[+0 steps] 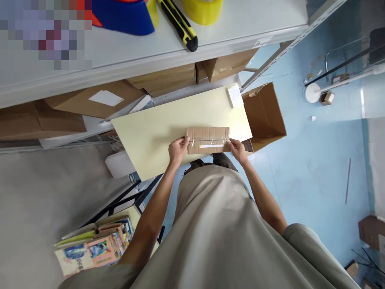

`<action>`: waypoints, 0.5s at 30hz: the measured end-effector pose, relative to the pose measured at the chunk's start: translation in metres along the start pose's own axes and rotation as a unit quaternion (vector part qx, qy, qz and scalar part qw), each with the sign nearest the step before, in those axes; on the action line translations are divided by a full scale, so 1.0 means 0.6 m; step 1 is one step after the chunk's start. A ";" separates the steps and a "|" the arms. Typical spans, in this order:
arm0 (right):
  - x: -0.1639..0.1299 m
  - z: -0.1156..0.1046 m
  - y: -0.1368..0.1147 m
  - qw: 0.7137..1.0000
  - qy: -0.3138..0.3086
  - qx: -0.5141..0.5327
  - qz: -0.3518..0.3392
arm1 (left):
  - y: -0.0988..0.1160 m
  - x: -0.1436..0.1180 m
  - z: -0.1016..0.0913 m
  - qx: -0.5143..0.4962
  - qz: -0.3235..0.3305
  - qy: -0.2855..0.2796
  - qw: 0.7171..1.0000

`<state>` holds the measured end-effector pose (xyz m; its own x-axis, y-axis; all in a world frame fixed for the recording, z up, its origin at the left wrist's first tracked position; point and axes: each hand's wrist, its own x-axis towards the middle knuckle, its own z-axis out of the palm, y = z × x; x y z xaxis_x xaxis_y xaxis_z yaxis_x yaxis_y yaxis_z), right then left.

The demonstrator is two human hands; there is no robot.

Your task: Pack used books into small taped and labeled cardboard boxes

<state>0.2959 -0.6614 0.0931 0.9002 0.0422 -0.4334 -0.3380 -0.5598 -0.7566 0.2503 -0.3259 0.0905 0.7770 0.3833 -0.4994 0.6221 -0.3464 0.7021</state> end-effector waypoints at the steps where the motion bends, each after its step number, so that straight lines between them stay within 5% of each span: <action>1: 0.000 -0.001 0.006 1.000 -0.005 0.017 0.014 | 0.002 0.004 0.002 0.001 -0.007 -0.007 1.000; 5: 0.017 -0.001 0.019 0.989 -0.065 0.092 0.099 | 0.007 0.005 0.009 -0.009 -0.036 0.002 0.999; 9: 0.051 0.000 0.001 0.952 -0.194 0.171 0.164 | 0.037 -0.013 0.021 0.037 -0.057 -0.010 0.998; 12: 0.075 -0.028 -0.017 0.913 -0.279 0.246 0.169 | 0.095 -0.036 0.044 0.122 -0.097 0.029 0.987; 15: 0.096 -0.094 -0.008 0.890 -0.277 0.326 0.158 | 0.186 -0.062 0.092 0.166 -0.084 0.036 0.982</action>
<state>0.3649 -0.7028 0.0996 0.5190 0.4698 -0.7141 -0.8006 -0.0256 -0.5987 0.2965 -0.4262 0.1594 0.6587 0.5149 -0.5486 0.7479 -0.5283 0.4020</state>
